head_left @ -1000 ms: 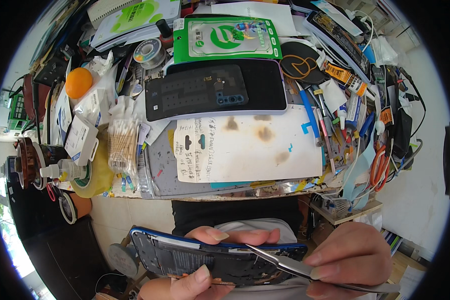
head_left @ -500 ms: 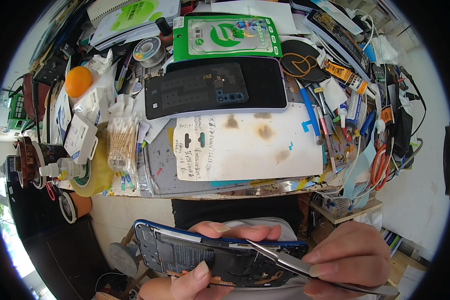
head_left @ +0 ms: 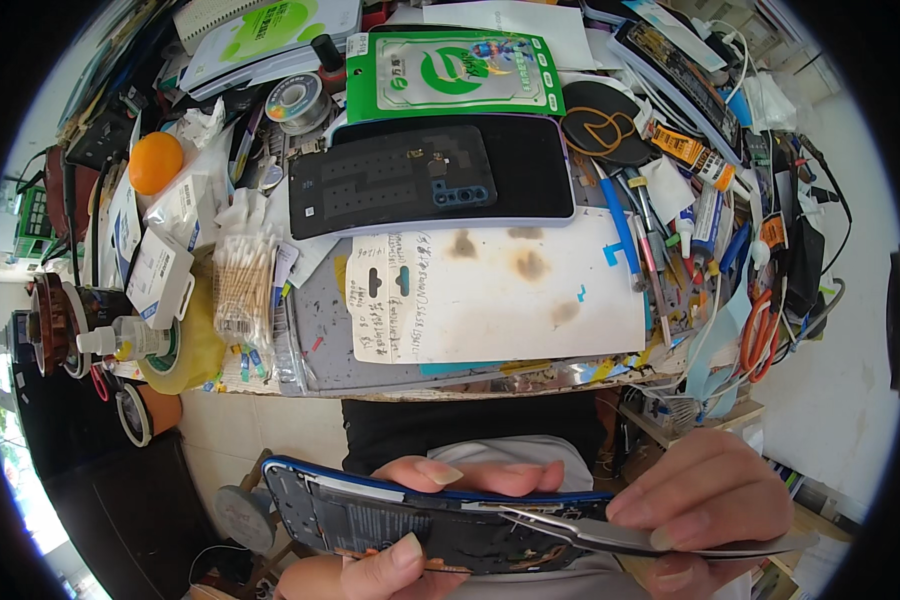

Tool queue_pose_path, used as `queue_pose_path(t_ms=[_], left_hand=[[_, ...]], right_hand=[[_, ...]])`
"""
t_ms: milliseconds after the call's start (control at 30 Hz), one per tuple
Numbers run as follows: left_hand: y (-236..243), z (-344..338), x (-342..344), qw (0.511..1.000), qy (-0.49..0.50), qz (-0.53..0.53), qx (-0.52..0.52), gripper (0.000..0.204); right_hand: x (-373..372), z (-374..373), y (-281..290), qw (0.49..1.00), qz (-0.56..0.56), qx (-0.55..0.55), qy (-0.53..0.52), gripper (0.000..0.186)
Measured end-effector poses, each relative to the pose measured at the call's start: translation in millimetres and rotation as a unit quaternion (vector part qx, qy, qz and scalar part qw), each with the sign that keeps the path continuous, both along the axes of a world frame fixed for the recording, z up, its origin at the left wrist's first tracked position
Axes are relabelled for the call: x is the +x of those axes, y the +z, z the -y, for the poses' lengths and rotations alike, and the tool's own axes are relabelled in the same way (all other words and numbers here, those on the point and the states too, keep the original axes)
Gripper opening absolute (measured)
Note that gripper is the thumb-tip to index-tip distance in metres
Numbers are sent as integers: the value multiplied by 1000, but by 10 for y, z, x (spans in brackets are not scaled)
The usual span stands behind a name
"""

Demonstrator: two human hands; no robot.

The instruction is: The person disassembles a smartphone, removes the back cover, and uses tweezers to manipulate internal components and adhesive. They repeatedly pry and adjust the back cover and internal parts on a cluttered workbench.

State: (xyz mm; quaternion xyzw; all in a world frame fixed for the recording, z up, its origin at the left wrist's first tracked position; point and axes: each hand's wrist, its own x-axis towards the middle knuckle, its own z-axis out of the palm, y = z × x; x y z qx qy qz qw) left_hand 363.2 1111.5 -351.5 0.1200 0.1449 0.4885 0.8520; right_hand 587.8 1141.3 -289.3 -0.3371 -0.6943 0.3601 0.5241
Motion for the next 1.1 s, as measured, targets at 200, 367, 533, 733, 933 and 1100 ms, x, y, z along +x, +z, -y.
queue_pose_path(t_ms=[200,367,533,733,933,1100], left_hand=[[13,-42,9,1000,-4,4,13,52],[37,-26,-6,1000,-8,3,2,51],[31,-35,-30,1000,-16,12,8,51],[60,-40,-20,1000,-13,9,-4,51],[104,-42,5,1000,-8,10,-15,51],[130,-53,20,1000,-8,3,-22,51]], right_hand=[[19,-10,-49,1000,-9,-6,-2,25],[4,-30,-28,1000,2,2,-3,24],[-25,-63,-12,1000,1,3,-12,24],[-19,-41,-21,1000,1,3,-15,24],[-13,-65,11,1000,8,-12,-8,25],[15,-62,20,1000,9,-26,0,27]])
